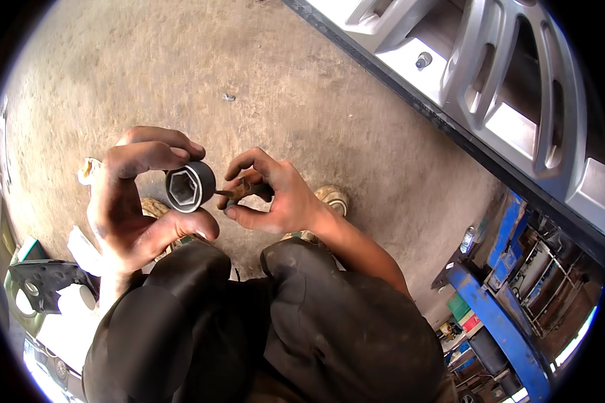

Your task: The person uses pliers to grip and unscrew a wheel lock nut from a car wheel. They remove the nut and place it on the floor, then repeat the process for a second wheel lock nut on the same wheel.

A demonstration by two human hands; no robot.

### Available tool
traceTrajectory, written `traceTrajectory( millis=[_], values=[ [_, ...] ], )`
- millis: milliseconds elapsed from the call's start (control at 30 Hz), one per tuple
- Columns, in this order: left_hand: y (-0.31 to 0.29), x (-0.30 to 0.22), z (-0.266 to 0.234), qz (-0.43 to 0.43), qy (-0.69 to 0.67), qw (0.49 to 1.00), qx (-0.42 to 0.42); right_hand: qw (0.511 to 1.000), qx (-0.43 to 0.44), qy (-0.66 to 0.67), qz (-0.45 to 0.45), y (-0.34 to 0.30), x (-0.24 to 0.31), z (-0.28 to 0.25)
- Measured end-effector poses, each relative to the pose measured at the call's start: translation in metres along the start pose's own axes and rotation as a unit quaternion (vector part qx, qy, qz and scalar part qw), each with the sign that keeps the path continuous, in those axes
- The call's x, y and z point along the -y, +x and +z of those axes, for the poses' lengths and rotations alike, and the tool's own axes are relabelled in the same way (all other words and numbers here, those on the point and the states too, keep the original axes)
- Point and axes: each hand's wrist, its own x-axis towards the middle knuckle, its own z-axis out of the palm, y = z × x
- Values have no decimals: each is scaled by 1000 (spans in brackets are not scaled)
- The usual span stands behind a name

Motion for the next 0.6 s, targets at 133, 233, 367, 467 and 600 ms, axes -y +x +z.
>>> traceTrajectory(
  millis=[133, 233, 367, 467, 600],
  values=[
    [0, -1, 5, -18, -13, 1000, -9, 996, -38, -13, -76, 8, 6, 1],
    [1, -1, 7, -25, -14, 999, -20, 994, -58, -36, -81, 12, 7, 1],
    [1, 0, 11, -20, -8, 1000, -3, 993, -59, -52, -91, 9, -2, 3],
    [-1, 1, 11, -33, -34, 999, -10, 995, -56, -40, -76, 5, -4, 6],
    [0, 3, 11, -25, -29, 999, -4, 994, -67, -44, -74, 3, -3, 5]
  ],
)
